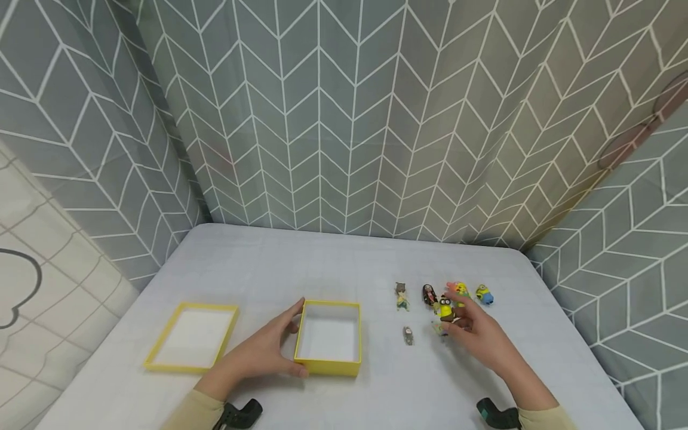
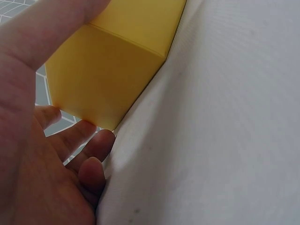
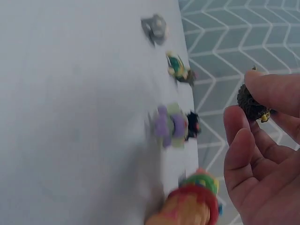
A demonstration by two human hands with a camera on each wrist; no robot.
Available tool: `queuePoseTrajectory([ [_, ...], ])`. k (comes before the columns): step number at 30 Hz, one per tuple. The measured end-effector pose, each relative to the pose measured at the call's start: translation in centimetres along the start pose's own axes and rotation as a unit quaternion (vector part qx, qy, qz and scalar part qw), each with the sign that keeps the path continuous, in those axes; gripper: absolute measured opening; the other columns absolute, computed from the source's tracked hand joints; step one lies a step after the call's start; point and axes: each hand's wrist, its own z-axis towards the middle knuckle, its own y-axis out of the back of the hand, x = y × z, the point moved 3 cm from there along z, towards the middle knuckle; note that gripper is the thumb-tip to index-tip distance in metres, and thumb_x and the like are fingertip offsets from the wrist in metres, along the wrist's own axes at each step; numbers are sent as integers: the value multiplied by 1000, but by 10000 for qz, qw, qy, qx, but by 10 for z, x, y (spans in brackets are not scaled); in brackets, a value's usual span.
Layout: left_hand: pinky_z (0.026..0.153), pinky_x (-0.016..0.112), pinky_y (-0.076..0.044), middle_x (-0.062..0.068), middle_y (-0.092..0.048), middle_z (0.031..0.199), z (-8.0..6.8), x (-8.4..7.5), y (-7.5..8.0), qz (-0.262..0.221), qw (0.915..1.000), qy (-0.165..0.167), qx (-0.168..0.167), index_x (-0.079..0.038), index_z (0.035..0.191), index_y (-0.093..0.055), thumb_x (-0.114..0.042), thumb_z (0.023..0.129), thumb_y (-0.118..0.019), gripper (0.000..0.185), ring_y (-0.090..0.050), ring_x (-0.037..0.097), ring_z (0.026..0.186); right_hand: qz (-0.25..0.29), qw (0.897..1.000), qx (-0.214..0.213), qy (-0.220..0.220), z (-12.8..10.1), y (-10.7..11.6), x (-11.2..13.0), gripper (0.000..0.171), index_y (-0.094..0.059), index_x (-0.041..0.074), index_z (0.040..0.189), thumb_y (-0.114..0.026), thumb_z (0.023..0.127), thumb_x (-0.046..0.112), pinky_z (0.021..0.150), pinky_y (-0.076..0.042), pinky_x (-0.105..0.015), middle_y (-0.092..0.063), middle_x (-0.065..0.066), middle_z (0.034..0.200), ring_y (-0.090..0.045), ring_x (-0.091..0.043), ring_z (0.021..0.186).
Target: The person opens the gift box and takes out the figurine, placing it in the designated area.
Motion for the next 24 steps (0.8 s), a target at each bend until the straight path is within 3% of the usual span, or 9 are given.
queuePoseTrajectory([
  [7,107,50,-35,-9,-31,155,-2,0,0,-72,10000,1,-2,-23,160,-15,-54,53,-93,137,-47,12,119,296,9984,-191,-443,-10,11,-16,62,-39,13,148,-69,95,20,57,-52,-33,-62,-16,116,-62,-21,85],
  [10,108,50,-35,-8,-31,156,-2,0,0,-90,10000,-2,19,-23,160,-14,-55,54,-93,136,-47,12,120,228,9981,-251,-514,-13,17,-24,64,-38,11,149,-70,94,21,62,-54,-32,-63,-16,115,-63,-23,91],
  [17,108,51,-32,-6,-31,156,-1,0,-1,-44,10000,81,6,-24,160,-14,-55,52,-93,138,-46,13,119,-488,9964,-558,-409,-18,34,-48,65,-37,5,151,-67,96,22,69,-52,-30,-62,-21,119,-63,-29,99],
  [24,108,51,-33,-8,-30,156,0,0,-2,-72,10000,56,11,-24,160,-14,-55,52,-94,138,-46,12,119,-321,9947,-506,-836,-25,48,-68,66,-31,5,154,-62,99,25,73,-51,-31,-56,-28,126,-59,-36,105],
])
